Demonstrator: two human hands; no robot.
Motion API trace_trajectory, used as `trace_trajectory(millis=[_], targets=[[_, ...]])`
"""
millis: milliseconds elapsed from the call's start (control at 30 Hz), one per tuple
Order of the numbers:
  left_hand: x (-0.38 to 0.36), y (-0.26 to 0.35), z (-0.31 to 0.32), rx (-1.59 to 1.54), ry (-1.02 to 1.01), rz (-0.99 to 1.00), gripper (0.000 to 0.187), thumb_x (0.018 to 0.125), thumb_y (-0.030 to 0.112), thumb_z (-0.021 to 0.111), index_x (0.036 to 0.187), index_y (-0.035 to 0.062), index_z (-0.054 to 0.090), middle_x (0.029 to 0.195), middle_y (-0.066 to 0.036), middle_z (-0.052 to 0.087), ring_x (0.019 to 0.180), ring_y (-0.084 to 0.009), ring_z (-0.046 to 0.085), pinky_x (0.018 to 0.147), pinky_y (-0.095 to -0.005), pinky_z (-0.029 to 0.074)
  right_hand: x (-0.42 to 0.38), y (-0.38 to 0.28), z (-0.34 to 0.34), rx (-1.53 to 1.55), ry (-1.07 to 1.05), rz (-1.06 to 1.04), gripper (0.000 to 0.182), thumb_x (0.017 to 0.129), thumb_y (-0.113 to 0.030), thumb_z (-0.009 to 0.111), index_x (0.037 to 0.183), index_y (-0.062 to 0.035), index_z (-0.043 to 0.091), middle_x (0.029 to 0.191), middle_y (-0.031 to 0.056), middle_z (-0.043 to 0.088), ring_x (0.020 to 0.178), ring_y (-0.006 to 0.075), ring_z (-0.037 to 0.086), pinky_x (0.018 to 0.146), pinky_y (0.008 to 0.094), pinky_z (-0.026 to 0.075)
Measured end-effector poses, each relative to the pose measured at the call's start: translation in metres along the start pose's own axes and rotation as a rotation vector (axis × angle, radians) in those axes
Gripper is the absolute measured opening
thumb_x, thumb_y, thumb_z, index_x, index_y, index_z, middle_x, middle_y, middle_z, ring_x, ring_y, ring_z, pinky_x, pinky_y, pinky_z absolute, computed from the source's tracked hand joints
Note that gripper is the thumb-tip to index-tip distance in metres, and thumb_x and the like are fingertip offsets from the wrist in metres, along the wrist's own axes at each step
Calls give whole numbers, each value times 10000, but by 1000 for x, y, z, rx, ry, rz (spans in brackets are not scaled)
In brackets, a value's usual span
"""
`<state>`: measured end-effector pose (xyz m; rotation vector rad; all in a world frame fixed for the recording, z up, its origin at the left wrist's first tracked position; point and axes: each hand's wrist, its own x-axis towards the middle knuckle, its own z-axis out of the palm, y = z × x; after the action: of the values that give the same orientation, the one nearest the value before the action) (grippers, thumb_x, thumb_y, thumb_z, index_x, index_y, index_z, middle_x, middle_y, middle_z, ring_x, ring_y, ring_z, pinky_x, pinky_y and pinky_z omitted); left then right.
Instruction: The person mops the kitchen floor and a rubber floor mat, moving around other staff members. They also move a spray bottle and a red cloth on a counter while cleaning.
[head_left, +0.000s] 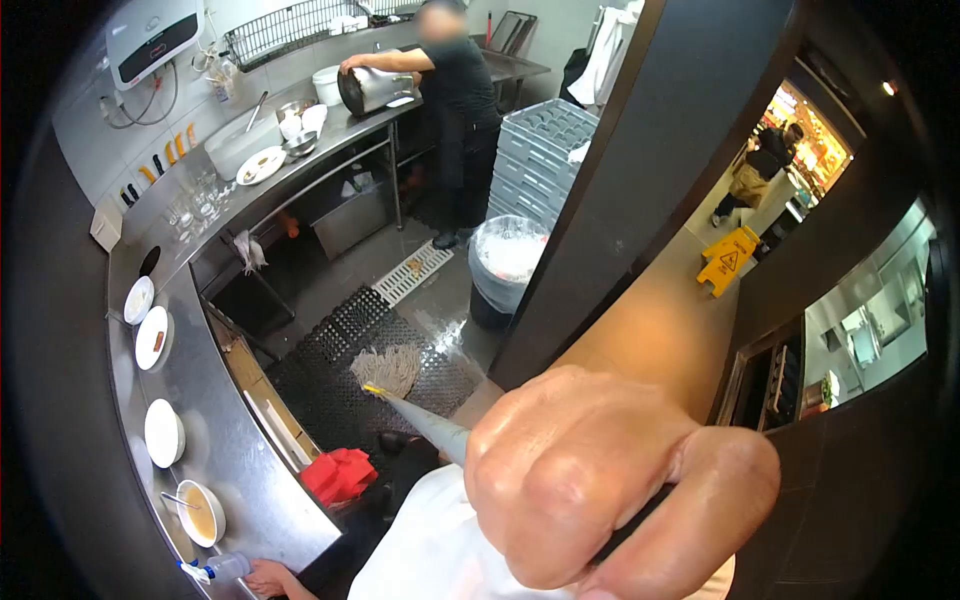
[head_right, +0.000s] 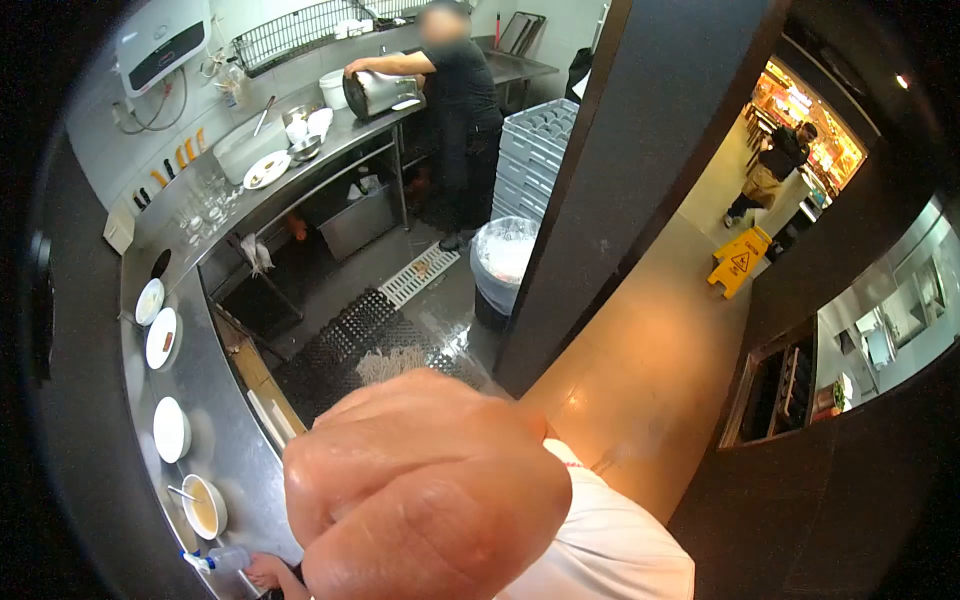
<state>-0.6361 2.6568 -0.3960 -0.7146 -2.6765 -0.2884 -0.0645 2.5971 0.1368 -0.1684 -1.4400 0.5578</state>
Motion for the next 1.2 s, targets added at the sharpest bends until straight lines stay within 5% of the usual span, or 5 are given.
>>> trace_trajectory(millis=[167, 467, 633, 767, 1200], targets=[[2, 0, 5, -14, 61, -32, 488, 877, 361, 560, 1158, -36, 595, 1112, -219, 631, 1014, -392, 620, 899, -494, 495, 5, 17, -6, -18, -40, -175, 351, 781, -67, 784, 1006, -32, 516, 733, 60, 561, 552, 134, 538, 472, 250, 428], [9, -10, -3, 40, 94, -49, 482, 875, 357, 566, 1159, -31, 601, 1107, -211, 638, 1017, -386, 622, 895, -492, 496, 4, -11, 6, 76, -4, 189, 446, 755, -80, 815, 1069, -18, 505, 841, 86, 546, 628, 148, 499, 525, 268, 382], [6, -6, -11, 44, 91, -50, 478, 874, 355, 570, 1160, -26, 605, 1107, -203, 644, 1022, -381, 623, 893, -491, 497, 6, 16, 8, 66, -36, -113, 430, 764, -108, 811, 1052, -22, 504, 812, 81, 540, 601, 142, 487, 502, 271, 375], [6, -8, -6, 46, 84, -50, 475, 874, 354, 574, 1161, -22, 608, 1106, -196, 648, 1026, -376, 624, 890, -490, 497, 7, 6, 10, 35, -21, -2, 407, 785, -151, 800, 1036, -33, 503, 771, 70, 532, 575, 137, 483, 490, 266, 375], [9, -12, -1, 6, 112, -67, 489, 868, 354, 590, 1185, -17, 608, 1123, -183, 653, 1070, -358, 614, 919, -482, 484, 8, 23, 16, -116, 32, -359, 398, 804, -264, 791, 984, -60, 501, 702, 56, 513, 475, 117, 449, 401, 246, 334]])
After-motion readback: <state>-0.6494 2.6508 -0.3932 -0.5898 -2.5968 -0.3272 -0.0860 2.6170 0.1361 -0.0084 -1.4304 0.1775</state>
